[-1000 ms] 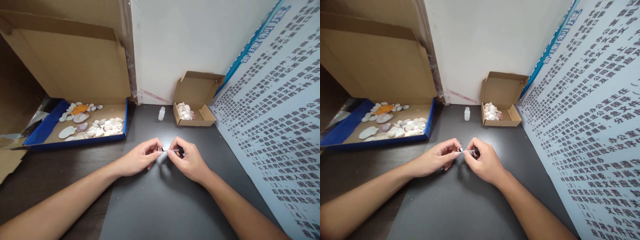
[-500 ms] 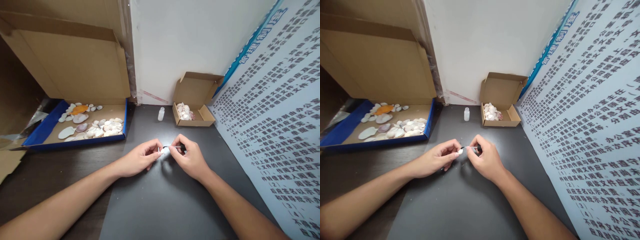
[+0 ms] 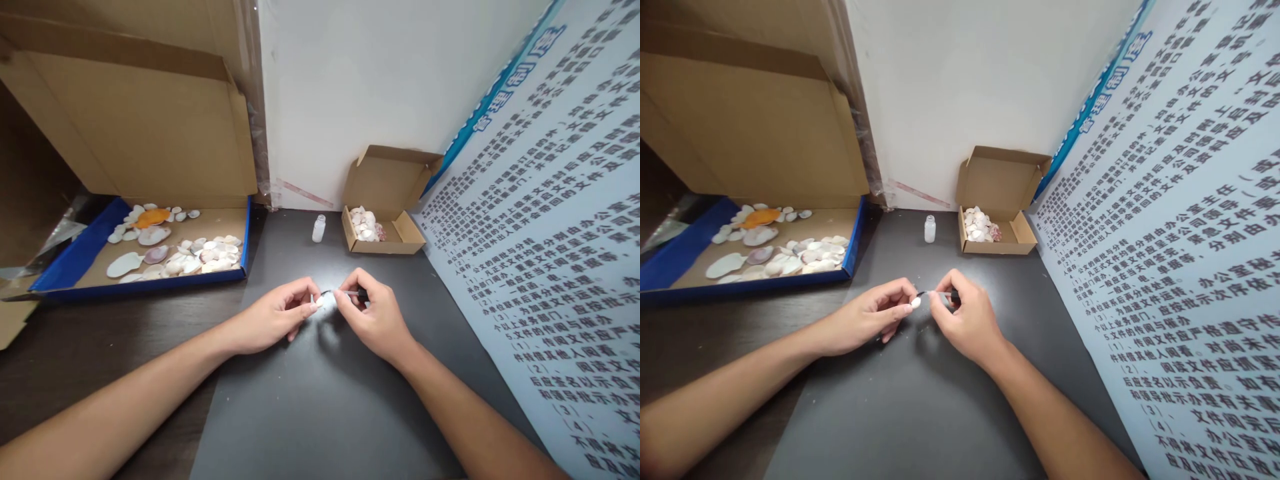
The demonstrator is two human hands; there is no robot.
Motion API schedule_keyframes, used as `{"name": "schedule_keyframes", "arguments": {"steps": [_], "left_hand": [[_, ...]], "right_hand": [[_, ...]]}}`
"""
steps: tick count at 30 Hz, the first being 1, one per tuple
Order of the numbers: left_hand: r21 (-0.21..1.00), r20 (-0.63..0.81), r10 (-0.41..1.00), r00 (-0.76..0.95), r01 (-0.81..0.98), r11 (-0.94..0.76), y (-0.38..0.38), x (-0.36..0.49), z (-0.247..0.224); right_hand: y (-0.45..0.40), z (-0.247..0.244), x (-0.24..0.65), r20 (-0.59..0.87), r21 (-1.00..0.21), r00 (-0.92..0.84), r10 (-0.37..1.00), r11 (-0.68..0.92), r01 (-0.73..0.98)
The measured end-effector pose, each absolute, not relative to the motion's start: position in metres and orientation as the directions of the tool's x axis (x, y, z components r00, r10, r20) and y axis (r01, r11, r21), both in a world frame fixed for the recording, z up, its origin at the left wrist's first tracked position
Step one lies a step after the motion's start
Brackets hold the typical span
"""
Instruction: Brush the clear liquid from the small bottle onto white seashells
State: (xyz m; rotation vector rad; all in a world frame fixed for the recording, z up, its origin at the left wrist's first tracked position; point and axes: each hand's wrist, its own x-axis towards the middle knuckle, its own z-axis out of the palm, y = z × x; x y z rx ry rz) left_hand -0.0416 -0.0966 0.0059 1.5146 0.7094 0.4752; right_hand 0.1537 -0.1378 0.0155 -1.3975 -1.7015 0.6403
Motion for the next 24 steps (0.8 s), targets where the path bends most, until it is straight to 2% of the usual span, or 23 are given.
{"name": "schedule_keyframes", "arguments": {"steps": [3, 7, 12, 17, 21, 24], "left_hand": [[0.991, -0.133, 0.688, 0.714, 0.121, 0.066, -0.0958, -0.0414, 0.0056], [0.966, -0.161, 0.704, 0.692, -0.035, 0.255, -0.0940, -0.0416, 0.0050], [0.846, -0.247, 0.674, 0.696, -0.185, 0.501, -0.0918, -0.0430, 0.0059], [0.817, -0.280, 0.646, 0.710, -0.177, 0.548, -0.0928, -0.0433, 0.0075], [0.821, -0.284, 0.660, 0.696, -0.179, 0.542, -0.0933, -0.0429, 0.0079], [0.823, -0.283, 0.655, 0.701, -0.173, 0.541, -0.0934, -0.0427, 0.0073]], "right_hand": [[-0.1375, 0.0163, 0.1553, 0.283, -0.805, -0.022, 0.959, 0.250, 0.538], [-0.1390, 0.0158, 0.1562, 0.224, -0.806, -0.171, 0.960, 0.281, 0.522], [-0.1401, 0.0159, 0.1552, 0.280, -0.798, -0.049, 0.959, 0.261, 0.543], [-0.1399, 0.0144, 0.1530, 0.293, -0.780, -0.158, 0.943, 0.331, 0.530], [-0.1382, 0.0143, 0.1540, 0.278, -0.766, -0.081, 0.957, 0.272, 0.582], [-0.1398, 0.0159, 0.1533, 0.279, -0.783, -0.112, 0.954, 0.294, 0.547]]}}
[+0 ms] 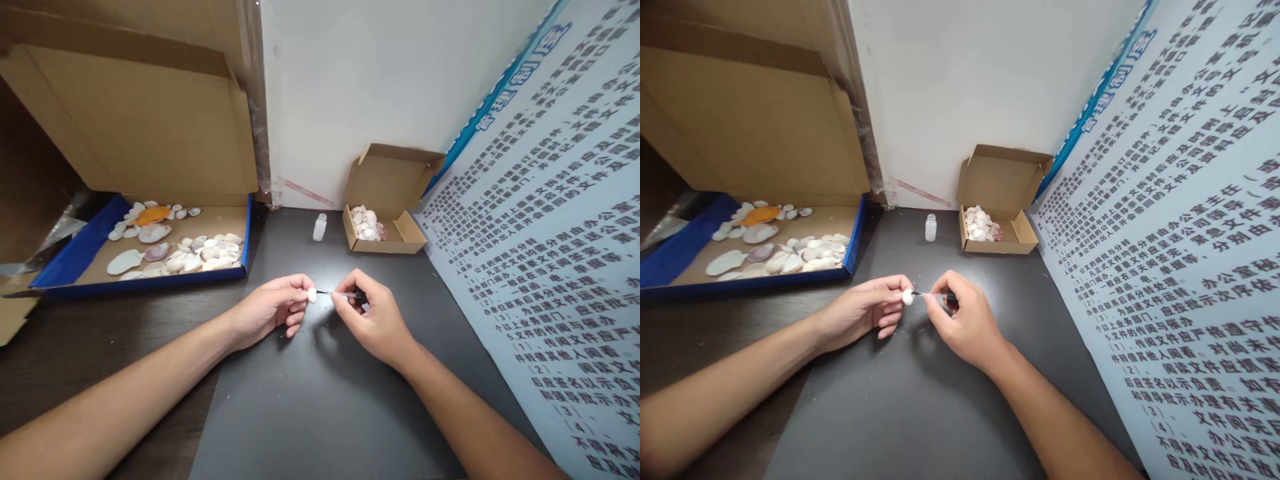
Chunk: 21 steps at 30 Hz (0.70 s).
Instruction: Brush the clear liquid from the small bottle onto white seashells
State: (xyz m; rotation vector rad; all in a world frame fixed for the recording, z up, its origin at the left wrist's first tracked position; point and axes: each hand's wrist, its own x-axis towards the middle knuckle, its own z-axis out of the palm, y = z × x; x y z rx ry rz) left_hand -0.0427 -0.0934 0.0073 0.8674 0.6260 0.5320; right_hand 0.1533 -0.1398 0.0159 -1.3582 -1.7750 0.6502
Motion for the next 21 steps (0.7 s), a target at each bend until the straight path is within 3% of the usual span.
{"name": "schedule_keyframes", "arguments": {"steps": [4, 10, 15, 21], "left_hand": [[0.839, -0.273, 0.642, 0.716, -0.149, 0.523, -0.0937, -0.0429, 0.0066], [0.855, -0.263, 0.648, 0.715, -0.138, 0.499, -0.0943, -0.0429, 0.0067], [0.877, -0.236, 0.641, 0.730, -0.124, 0.464, -0.0944, -0.0435, 0.0049], [0.899, -0.212, 0.629, 0.748, -0.103, 0.425, -0.0937, -0.0439, 0.0009]], "right_hand": [[-0.1420, 0.0161, 0.1512, 0.257, -0.789, -0.189, 0.948, 0.318, 0.525], [-0.1407, 0.0165, 0.1535, 0.253, -0.771, -0.084, 0.964, 0.253, 0.584], [-0.1410, 0.0172, 0.1525, 0.256, -0.787, -0.170, 0.952, 0.307, 0.535], [-0.1403, 0.0158, 0.1529, 0.244, -0.782, -0.132, 0.961, 0.275, 0.559]]}}
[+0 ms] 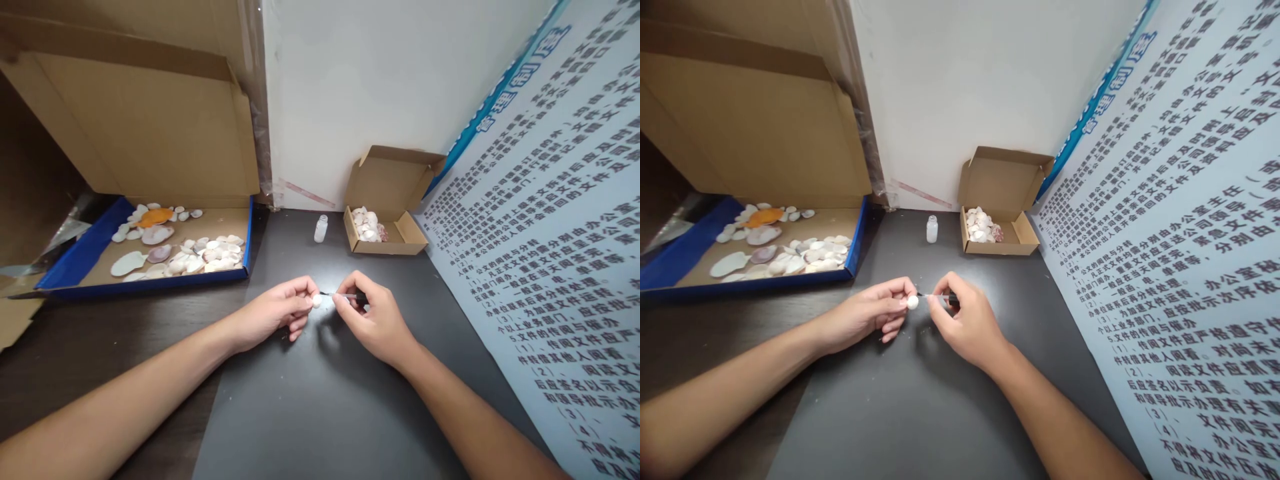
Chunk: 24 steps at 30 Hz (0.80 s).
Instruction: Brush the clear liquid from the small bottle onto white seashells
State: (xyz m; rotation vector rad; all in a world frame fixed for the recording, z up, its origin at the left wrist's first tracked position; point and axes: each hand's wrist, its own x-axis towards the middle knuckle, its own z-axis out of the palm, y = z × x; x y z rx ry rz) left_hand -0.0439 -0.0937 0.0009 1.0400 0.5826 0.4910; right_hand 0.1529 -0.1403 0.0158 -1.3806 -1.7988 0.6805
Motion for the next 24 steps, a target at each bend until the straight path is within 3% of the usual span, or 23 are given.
{"name": "schedule_keyframes", "arguments": {"steps": [12, 17, 24], "left_hand": [[0.943, -0.173, 0.624, 0.762, -0.056, 0.329, -0.0934, -0.0441, -0.0023], [0.951, -0.176, 0.617, 0.767, -0.030, 0.309, -0.0934, -0.0443, -0.0023], [0.957, -0.169, 0.633, 0.755, -0.026, 0.288, -0.0945, -0.0425, -0.0002]], "right_hand": [[-0.1405, 0.0160, 0.1521, 0.248, -0.771, -0.180, 0.952, 0.306, 0.559], [-0.1395, 0.0156, 0.1535, 0.266, -0.760, -0.090, 0.960, 0.266, 0.593], [-0.1423, 0.0174, 0.1508, 0.198, -0.802, -0.176, 0.964, 0.263, 0.537]]}}
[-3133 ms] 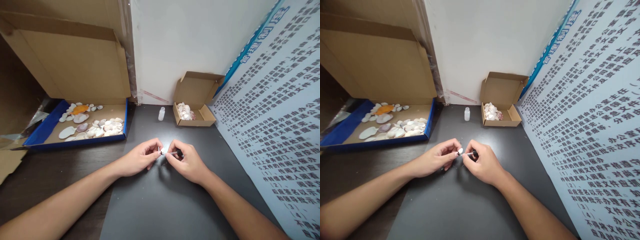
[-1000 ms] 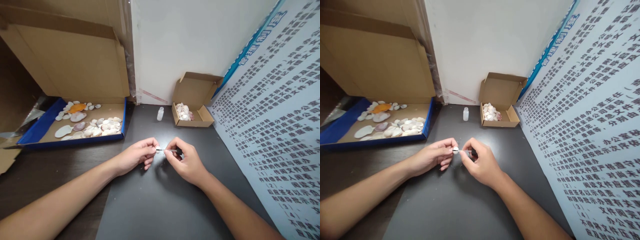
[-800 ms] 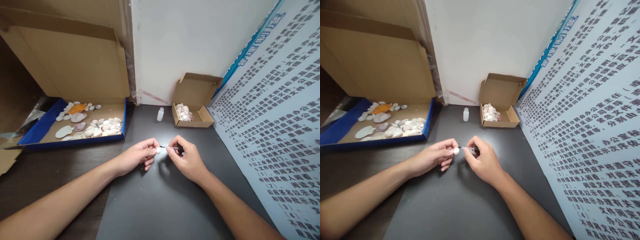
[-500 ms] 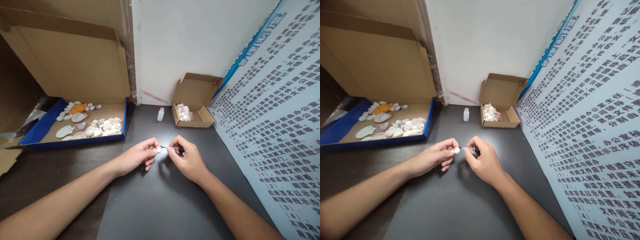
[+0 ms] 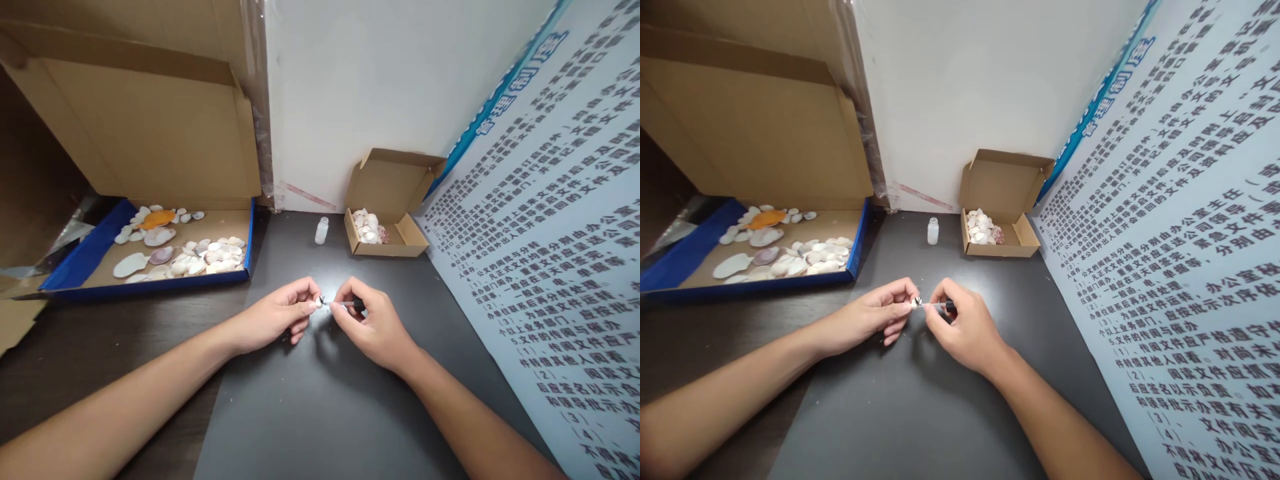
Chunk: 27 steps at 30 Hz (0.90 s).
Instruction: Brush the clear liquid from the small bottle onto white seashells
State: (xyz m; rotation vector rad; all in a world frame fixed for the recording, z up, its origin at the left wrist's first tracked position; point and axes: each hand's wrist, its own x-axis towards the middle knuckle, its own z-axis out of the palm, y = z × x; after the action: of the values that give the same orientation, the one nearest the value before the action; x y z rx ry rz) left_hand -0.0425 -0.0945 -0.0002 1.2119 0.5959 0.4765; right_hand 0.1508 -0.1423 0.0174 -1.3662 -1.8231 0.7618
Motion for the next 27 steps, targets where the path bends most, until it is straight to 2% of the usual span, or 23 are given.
{"name": "schedule_keyframes", "arguments": {"steps": [7, 14, 22, 27], "left_hand": [[0.981, -0.163, 0.657, 0.736, 0.047, 0.191, -0.0962, -0.0424, 0.0029], [0.985, -0.170, 0.659, 0.732, 0.098, 0.145, -0.0965, -0.0422, 0.0060], [0.984, -0.168, 0.674, 0.719, 0.076, 0.164, -0.0967, -0.0417, 0.0062], [0.982, -0.164, 0.674, 0.720, 0.052, 0.184, -0.0956, -0.0420, 0.0038]], "right_hand": [[-0.1428, 0.0182, 0.1518, 0.180, -0.831, -0.185, 0.966, 0.250, 0.498], [-0.1396, 0.0155, 0.1544, 0.222, -0.810, -0.083, 0.972, 0.231, 0.539], [-0.1426, 0.0185, 0.1524, 0.158, -0.828, -0.216, 0.964, 0.248, 0.502], [-0.1408, 0.0163, 0.1546, 0.205, -0.802, -0.118, 0.972, 0.235, 0.548]]}}
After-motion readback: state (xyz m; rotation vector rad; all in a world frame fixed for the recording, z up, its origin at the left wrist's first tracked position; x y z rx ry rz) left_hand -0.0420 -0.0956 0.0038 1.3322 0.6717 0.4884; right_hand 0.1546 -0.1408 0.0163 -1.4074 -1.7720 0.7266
